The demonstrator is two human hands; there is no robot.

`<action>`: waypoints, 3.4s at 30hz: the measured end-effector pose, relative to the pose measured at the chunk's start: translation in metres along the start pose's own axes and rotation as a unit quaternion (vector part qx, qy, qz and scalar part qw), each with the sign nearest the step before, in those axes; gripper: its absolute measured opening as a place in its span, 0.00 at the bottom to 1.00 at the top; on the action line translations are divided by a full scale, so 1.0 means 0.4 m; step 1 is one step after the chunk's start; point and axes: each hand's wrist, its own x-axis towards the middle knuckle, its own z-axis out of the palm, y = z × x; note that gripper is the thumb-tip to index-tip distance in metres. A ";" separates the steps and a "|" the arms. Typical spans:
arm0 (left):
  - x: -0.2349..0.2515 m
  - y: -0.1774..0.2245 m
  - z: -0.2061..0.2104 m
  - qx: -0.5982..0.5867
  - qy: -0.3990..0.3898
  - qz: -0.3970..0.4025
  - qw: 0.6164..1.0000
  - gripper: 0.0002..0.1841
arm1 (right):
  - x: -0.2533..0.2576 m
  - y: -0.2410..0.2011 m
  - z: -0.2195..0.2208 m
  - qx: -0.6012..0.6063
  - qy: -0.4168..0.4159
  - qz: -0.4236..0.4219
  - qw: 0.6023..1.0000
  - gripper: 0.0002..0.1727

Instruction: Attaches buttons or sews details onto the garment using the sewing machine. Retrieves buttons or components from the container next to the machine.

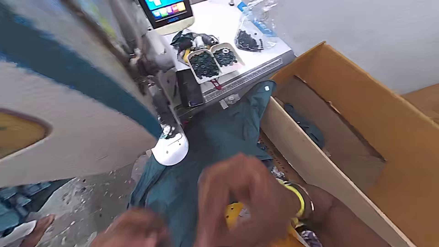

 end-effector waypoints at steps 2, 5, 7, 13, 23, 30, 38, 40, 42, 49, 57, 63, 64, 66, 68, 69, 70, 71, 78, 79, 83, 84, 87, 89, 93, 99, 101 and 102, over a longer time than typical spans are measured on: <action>-0.024 -0.080 -0.033 0.010 0.044 -0.101 0.994 0.12 | 0.000 0.086 -0.060 -0.019 0.043 0.152 0.987 0.05; -0.038 -0.188 -0.026 -0.097 0.126 -0.181 0.971 0.12 | -0.021 0.220 -0.095 -0.007 0.132 0.281 0.950 0.05; -0.045 -0.208 -0.025 -0.137 0.142 -0.204 0.959 0.10 | -0.034 0.263 -0.095 0.000 0.163 0.316 0.935 0.04; -0.080 -0.197 -0.030 -0.166 0.166 -0.210 0.949 0.10 | -0.036 0.286 -0.060 0.002 0.146 0.331 0.932 0.02; -0.104 -0.171 -0.015 -0.248 0.182 -0.184 0.933 0.11 | -0.038 0.272 -0.003 0.030 0.061 0.348 0.935 0.04; -0.092 -0.151 0.008 -0.298 0.216 -0.185 0.911 0.09 | -0.034 0.270 0.018 0.046 0.017 0.338 0.940 0.04; -0.092 -0.151 0.007 -0.277 0.207 -0.193 0.918 0.09 | -0.035 0.272 0.020 0.066 0.011 0.348 0.935 0.04; -0.091 -0.152 0.007 -0.275 0.211 -0.195 0.918 0.09 | -0.036 0.278 0.019 0.073 0.010 0.343 0.936 0.04; -0.091 -0.153 0.007 -0.269 0.208 -0.192 0.921 0.08 | -0.037 0.281 0.017 0.073 0.006 0.339 0.938 0.04; -0.091 -0.155 0.008 -0.253 0.213 -0.191 0.924 0.08 | -0.039 0.280 0.001 0.063 -0.015 0.337 0.939 0.04; -0.091 -0.154 0.011 -0.194 0.193 -0.194 0.942 0.08 | -0.047 0.282 -0.012 0.060 -0.014 0.334 0.941 0.06; -0.085 -0.171 -0.012 0.361 0.211 -0.058 0.907 0.13 | -0.054 0.269 -0.044 -0.141 -0.038 0.255 0.956 0.10; -0.086 -0.174 -0.023 0.397 0.220 -0.049 0.890 0.12 | -0.057 0.260 -0.054 -0.158 -0.058 0.242 0.956 0.11; -0.087 -0.177 -0.037 0.421 0.233 -0.039 0.876 0.11 | -0.070 0.245 -0.072 -0.163 -0.115 0.215 0.956 0.12; -0.083 -0.182 -0.039 0.419 0.241 -0.025 0.875 0.10 | -0.087 0.233 -0.084 -0.161 -0.163 0.200 0.953 0.13; -0.077 -0.188 -0.038 0.416 0.246 -0.010 0.875 0.09 | -0.095 0.228 -0.090 -0.161 -0.184 0.199 0.949 0.13; -0.072 -0.196 -0.037 0.411 0.252 0.006 0.876 0.09 | -0.104 0.224 -0.094 -0.163 -0.203 0.198 0.945 0.13; -0.065 -0.209 -0.035 0.404 0.261 0.024 0.876 0.08 | -0.112 0.221 -0.100 -0.170 -0.221 0.196 0.940 0.13; 0.017 -0.319 0.045 0.296 0.354 0.113 0.880 0.08 | -0.161 0.183 -0.127 -0.270 -0.407 0.210 0.847 0.11; 0.037 -0.326 0.061 0.289 0.364 0.122 0.877 0.09 | -0.160 0.179 -0.130 -0.289 -0.406 0.210 0.841 0.11; 0.070 -0.326 0.092 0.281 0.366 0.142 0.876 0.09 | -0.129 0.177 -0.149 -0.392 -0.136 0.120 0.902 0.14; 0.062 -0.323 0.091 0.290 0.355 0.143 0.877 0.09 | -0.106 0.177 -0.154 -0.385 -0.062 0.127 0.912 0.15; 0.025 -0.305 0.082 0.310 0.305 0.157 0.887 0.07 | -0.056 0.195 -0.150 -0.327 -0.015 0.218 0.920 0.32; 0.002 -0.289 0.072 0.312 0.277 0.161 0.894 0.06 | -0.038 0.217 -0.128 -0.297 -0.094 0.312 0.897 0.39; -0.055 -0.266 -0.005 0.369 0.304 0.164 0.863 0.07 | -0.066 0.246 -0.126 -0.282 -0.162 0.192 0.926 0.17; -0.114 -0.218 -0.086 0.490 0.363 0.169 0.774 0.06 | -0.122 0.164 -0.336 -0.208 -0.183 0.168 0.946 0.18; -0.108 -0.208 -0.087 0.503 0.366 0.182 0.761 0.06 | -0.163 0.109 -0.452 -0.241 -0.124 0.232 0.934 0.18; -0.104 -0.204 -0.086 0.505 0.366 0.190 0.758 0.06 | -0.191 0.073 -0.518 -0.294 -0.060 0.262 0.917 0.17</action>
